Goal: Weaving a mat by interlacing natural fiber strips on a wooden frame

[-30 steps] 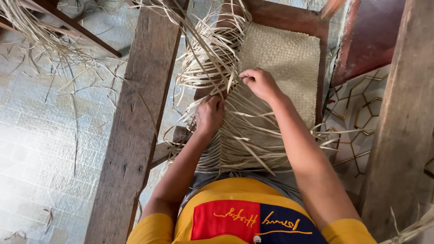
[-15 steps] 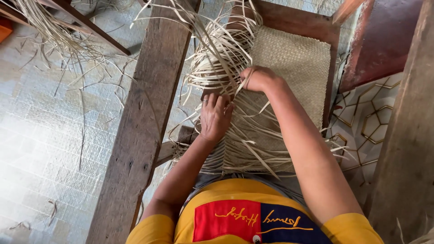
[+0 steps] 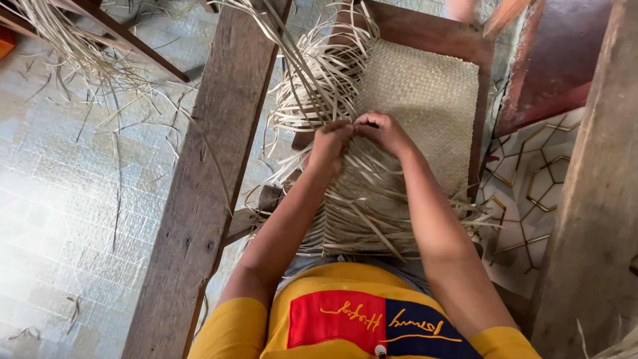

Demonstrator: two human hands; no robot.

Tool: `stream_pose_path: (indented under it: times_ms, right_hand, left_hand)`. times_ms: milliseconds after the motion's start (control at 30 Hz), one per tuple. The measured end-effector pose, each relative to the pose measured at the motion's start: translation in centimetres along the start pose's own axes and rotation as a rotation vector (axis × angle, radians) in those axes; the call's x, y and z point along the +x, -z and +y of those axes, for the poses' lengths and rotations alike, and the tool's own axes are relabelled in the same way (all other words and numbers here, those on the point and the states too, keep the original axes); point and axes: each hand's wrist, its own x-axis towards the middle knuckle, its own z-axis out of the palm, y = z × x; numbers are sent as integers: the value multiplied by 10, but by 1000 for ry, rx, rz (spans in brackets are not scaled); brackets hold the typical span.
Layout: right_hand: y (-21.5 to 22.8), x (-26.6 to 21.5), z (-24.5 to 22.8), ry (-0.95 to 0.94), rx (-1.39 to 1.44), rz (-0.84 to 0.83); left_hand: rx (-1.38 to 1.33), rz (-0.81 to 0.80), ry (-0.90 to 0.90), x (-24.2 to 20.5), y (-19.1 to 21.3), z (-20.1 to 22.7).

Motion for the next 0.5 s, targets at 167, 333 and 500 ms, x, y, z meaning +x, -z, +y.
stream_pose_path:
  times_ms: [167, 333, 500]
  right_hand:
    - [-10, -2, 23, 123, 105, 81]
    - [-15, 0, 40, 265, -49, 91]
    - [-16, 5, 50, 271, -53, 106]
  left_hand:
    - [-485, -87, -228, -43, -13, 79]
    - [-522, -120, -903, -96, -16, 148]
    - [1015, -78, -1296, -37, -3, 75]
